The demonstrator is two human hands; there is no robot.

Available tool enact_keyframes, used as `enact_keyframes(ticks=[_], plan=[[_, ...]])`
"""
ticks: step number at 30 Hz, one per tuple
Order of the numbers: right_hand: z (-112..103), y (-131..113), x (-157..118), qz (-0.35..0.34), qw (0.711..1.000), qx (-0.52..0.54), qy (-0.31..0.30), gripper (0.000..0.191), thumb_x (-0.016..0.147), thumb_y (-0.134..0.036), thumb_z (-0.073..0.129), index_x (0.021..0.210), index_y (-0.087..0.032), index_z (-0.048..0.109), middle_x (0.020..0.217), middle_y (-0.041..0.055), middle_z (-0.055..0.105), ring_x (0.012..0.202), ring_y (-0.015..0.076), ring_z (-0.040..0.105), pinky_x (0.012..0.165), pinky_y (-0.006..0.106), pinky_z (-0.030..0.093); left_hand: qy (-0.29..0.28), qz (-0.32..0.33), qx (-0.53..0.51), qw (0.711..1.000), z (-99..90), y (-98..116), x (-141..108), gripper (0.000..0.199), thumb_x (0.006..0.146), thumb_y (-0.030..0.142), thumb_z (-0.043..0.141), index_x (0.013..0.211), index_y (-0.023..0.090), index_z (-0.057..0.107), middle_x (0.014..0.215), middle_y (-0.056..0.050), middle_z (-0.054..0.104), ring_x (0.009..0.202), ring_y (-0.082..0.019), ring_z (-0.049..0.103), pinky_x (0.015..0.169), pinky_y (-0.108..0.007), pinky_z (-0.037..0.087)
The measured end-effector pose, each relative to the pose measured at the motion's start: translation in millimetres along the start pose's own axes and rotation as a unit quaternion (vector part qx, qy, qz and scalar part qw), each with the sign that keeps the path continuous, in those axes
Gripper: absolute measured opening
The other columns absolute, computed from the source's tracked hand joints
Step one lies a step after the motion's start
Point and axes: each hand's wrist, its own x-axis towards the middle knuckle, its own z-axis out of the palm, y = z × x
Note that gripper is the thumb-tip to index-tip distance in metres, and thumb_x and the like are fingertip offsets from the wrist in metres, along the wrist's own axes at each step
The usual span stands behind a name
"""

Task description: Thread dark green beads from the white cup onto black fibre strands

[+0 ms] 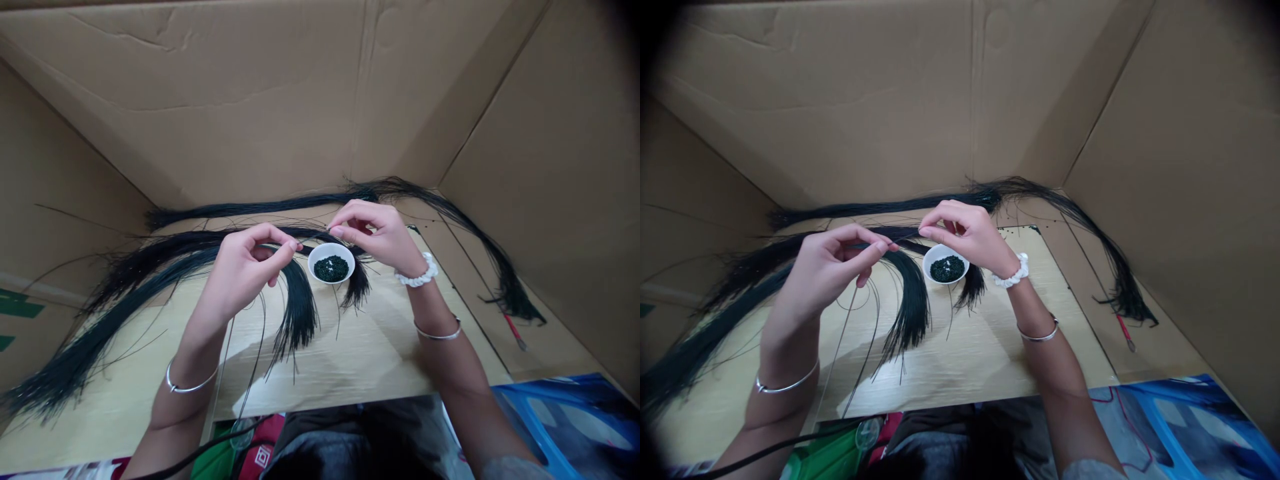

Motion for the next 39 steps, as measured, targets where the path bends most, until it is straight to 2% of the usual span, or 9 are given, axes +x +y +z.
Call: enact_keyframes(ticks=[11,15,27,31,39], plan=[[-0.4,-0.2,-1.0,-0.022,1.0,-0.003,0.002,0.02,0.094,-0.038,0.066,0.087,-0.02,0.073,0.084,0.0024,0.07,0.065,0.0113,0.049,0.062,0.028,0.039,0.007,0.007,0.026,1.0,0.7,4.1,-1.5,0.021,0.085,0.036,0.073,0.081,0.016,0.07,0.082,-0.007,0.074,0.044,-0.007,0.048,0.04,-0.019,0.035],[0.1,0.8,-0.8,-0.034,0.999,-0.007,0.003,0.022,0.094,-0.039,0.067,0.087,-0.02,0.074,0.083,0.003,0.07,0.065,0.0115,0.05,0.062,0.028,0.04,0.007,0.004,0.027,1.0,0.9,5.0,-1.5,0.02,0.084,0.035,0.072,0.081,0.015,0.07,0.073,-0.005,0.071,0.044,-0.007,0.048,0.04,-0.018,0.035],[0.4,3.2,-1.0,-0.047,0.999,0.002,0.015,0.019,0.092,-0.036,0.07,0.087,-0.018,0.074,0.082,0.0031,0.071,0.064,0.0105,0.05,0.061,0.027,0.039,0.005,0.004,0.037,0.999,0.6,4.6,-1.5,0.022,0.084,0.036,0.073,0.083,0.014,0.072,0.072,-0.005,0.07,0.044,-0.007,0.048,0.04,-0.018,0.035],[0.4,2.2,-0.7,-0.051,0.999,-0.001,0.014,0.019,0.092,-0.035,0.07,0.086,-0.018,0.074,0.082,0.003,0.071,0.064,0.0102,0.05,0.06,0.026,0.038,0.003,0.0,0.043,0.999,0.2,4.4,-2.0,0.022,0.084,0.037,0.072,0.084,0.015,0.072,0.066,-0.003,0.068,0.043,-0.007,0.047,0.039,-0.018,0.034],[0.6,1.8,-0.7,-0.047,0.999,-0.004,0.013,0.021,0.093,-0.038,0.069,0.086,-0.018,0.074,0.081,0.0028,0.071,0.064,0.0103,0.05,0.061,0.027,0.039,0.001,-0.003,0.042,0.999,0.1,3.8,-1.4,0.022,0.084,0.037,0.072,0.084,0.015,0.071,0.085,-0.008,0.075,0.044,-0.006,0.047,0.039,-0.019,0.035]])
